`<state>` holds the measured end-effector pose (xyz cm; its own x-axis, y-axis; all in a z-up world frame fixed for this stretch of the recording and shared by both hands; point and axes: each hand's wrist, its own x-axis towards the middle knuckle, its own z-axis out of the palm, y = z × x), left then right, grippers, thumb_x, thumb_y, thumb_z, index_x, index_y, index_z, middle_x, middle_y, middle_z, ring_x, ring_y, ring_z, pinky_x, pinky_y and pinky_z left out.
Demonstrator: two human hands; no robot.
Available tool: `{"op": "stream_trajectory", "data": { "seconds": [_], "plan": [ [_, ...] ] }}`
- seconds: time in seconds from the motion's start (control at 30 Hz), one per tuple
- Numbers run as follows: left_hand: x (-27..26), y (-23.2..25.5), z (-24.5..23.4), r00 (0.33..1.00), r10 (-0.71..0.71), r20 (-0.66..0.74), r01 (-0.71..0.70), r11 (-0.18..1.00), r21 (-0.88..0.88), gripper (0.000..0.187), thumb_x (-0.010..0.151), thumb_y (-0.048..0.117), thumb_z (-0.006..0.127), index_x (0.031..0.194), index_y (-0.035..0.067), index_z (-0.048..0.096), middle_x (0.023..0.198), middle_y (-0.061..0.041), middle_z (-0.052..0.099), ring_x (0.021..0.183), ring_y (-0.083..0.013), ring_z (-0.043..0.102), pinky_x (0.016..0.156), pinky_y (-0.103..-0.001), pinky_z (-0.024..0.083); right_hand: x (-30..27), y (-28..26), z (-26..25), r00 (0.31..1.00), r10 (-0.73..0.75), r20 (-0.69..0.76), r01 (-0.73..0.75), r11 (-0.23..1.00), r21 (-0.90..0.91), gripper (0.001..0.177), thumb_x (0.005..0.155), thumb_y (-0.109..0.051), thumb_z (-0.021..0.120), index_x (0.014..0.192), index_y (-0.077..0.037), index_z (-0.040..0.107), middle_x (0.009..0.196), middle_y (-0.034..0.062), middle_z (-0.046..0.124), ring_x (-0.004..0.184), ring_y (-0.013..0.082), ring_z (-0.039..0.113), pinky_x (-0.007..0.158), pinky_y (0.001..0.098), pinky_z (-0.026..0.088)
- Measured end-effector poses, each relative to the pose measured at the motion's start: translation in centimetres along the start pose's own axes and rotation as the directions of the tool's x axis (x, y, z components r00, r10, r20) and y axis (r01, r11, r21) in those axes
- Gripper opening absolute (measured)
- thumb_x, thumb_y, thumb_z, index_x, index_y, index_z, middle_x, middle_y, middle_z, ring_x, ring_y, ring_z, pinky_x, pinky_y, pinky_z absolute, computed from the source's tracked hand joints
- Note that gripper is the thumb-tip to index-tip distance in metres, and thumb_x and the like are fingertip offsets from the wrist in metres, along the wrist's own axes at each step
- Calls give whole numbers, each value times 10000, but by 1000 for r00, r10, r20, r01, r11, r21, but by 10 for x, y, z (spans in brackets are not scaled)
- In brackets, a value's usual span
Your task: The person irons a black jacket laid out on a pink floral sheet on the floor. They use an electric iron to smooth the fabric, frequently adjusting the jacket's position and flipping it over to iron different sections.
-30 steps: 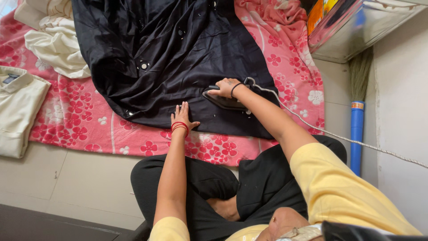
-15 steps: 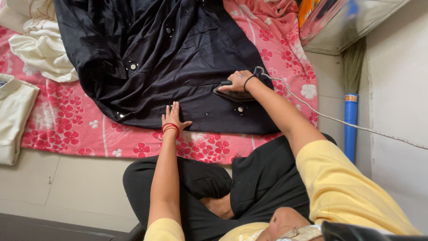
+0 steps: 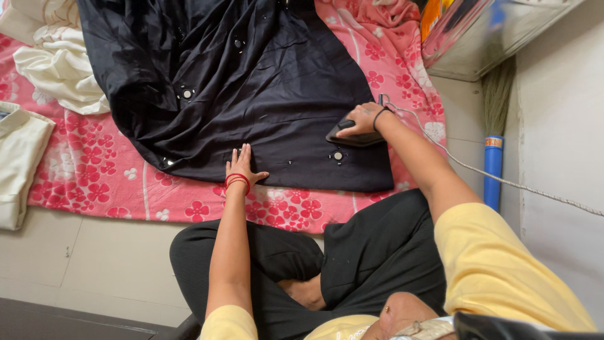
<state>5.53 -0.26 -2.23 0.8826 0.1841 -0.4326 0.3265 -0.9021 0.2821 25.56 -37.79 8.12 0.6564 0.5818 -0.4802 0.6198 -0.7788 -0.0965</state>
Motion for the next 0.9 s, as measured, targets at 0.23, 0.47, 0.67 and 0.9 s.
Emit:
{"op": "stream_trajectory", "data": {
  "seconds": [0.23,0.47,0.67,0.9],
  "plan": [
    [7,-5,5,999,0,-37,-1,1000,-2,1143,766,589,794,1644,260,140,1719,86,134,1582,-230,125,1228,-551,226,-19,14,-1,993,-121,18,122,988,-96,758,731,-848,578,1001,-183,822,967,169,778,942,374,742,864,461,584],
    [20,-7,-1,980,-57,-190,64,998,29,870,908,564,689,1623,304,269,1719,30,188,1572,-308,186,1198,-600,283,-9,13,5,998,-61,16,62,994,-92,780,738,-854,551,1066,-196,809,982,177,776,960,377,741,871,460,588],
    [24,0,-25,989,-147,-10,147,989,-1,901,886,560,690,1616,351,207,1712,102,116,1571,-304,96,1168,-698,216,13,14,3,988,99,-115,-103,994,-29,835,767,-892,529,1139,-191,791,1067,179,759,1033,381,715,913,479,558],
    [44,-21,-9,909,-14,-417,-30,995,-98,530,934,375,695,1422,208,573,1402,-20,593,1339,-313,506,1081,-552,431,14,2,-10,997,39,-60,-40,999,-7,740,744,-838,550,1136,-263,801,1023,175,769,1011,382,726,914,462,569]
  ]
}}
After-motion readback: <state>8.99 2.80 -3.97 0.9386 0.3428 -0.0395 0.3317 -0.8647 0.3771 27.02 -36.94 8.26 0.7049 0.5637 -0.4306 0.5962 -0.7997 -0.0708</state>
